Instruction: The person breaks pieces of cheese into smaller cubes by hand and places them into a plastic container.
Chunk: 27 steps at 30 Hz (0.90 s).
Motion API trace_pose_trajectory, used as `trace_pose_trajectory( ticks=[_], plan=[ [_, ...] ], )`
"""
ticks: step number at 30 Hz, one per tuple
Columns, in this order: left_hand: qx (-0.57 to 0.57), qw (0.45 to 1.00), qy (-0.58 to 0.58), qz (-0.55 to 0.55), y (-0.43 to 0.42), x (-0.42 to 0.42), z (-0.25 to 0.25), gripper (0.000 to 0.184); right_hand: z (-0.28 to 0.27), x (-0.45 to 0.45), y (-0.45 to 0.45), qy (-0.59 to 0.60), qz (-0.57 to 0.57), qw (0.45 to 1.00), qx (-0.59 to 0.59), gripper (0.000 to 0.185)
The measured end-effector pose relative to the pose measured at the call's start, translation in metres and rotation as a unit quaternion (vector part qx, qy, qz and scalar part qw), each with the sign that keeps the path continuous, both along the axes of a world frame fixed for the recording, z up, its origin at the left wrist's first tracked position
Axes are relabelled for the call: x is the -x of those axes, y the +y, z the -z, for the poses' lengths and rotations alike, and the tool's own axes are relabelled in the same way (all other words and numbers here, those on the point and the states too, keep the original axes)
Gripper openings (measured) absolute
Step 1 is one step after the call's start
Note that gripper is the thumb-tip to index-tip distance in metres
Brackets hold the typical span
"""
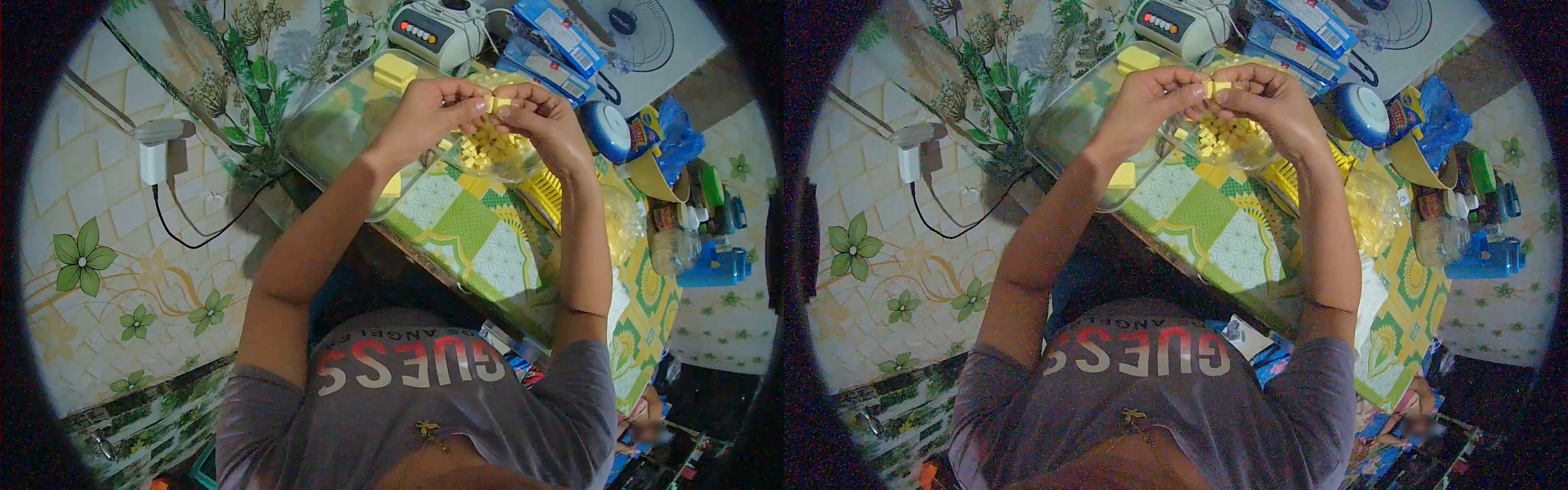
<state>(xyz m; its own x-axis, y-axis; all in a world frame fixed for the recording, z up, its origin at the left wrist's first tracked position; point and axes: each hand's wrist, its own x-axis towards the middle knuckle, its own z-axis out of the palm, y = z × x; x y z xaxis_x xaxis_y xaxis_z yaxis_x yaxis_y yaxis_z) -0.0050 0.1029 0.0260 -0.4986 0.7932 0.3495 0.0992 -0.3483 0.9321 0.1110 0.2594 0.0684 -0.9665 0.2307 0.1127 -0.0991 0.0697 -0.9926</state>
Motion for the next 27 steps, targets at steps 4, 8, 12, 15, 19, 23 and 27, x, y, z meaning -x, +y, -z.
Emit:
trace_pose_trajectory(
  ticks=[4, 8, 12, 15, 19, 23, 27],
  plan=[
    [-0.010, 0.999, -0.030, -0.013, 0.002, -0.001, 0.002, 0.020, 0.001, 0.000, 0.007, -0.004, -0.008, 1.000, 0.000, 0.028],
    [0.007, 0.999, -0.035, -0.025, 0.005, 0.001, 0.008, 0.016, 0.002, 0.000, 0.009, 0.002, 0.028, 1.000, -0.012, 0.029],
    [0.046, 0.998, 0.024, -0.046, 0.015, -0.001, 0.020, 0.016, 0.000, 0.000, 0.009, 0.008, 0.026, 1.000, 0.001, 0.029],
    [0.130, 0.986, 0.086, -0.058, 0.019, -0.001, 0.024, 0.018, 0.001, 0.000, 0.010, 0.016, 0.025, 0.999, -0.017, 0.026],
    [0.165, 0.972, 0.142, -0.087, 0.022, 0.004, 0.030, 0.020, 0.005, 0.001, 0.016, 0.018, 0.014, 0.999, -0.048, 0.025],
    [0.054, 0.995, 0.026, -0.075, 0.011, -0.007, 0.012, 0.025, 0.003, 0.001, 0.011, 0.021, 0.025, 0.999, -0.041, 0.025],
    [-0.008, 0.999, -0.019, -0.043, 0.009, -0.007, 0.003, 0.024, 0.001, 0.000, 0.005, 0.028, 0.021, 0.998, -0.046, 0.023]
  ],
)
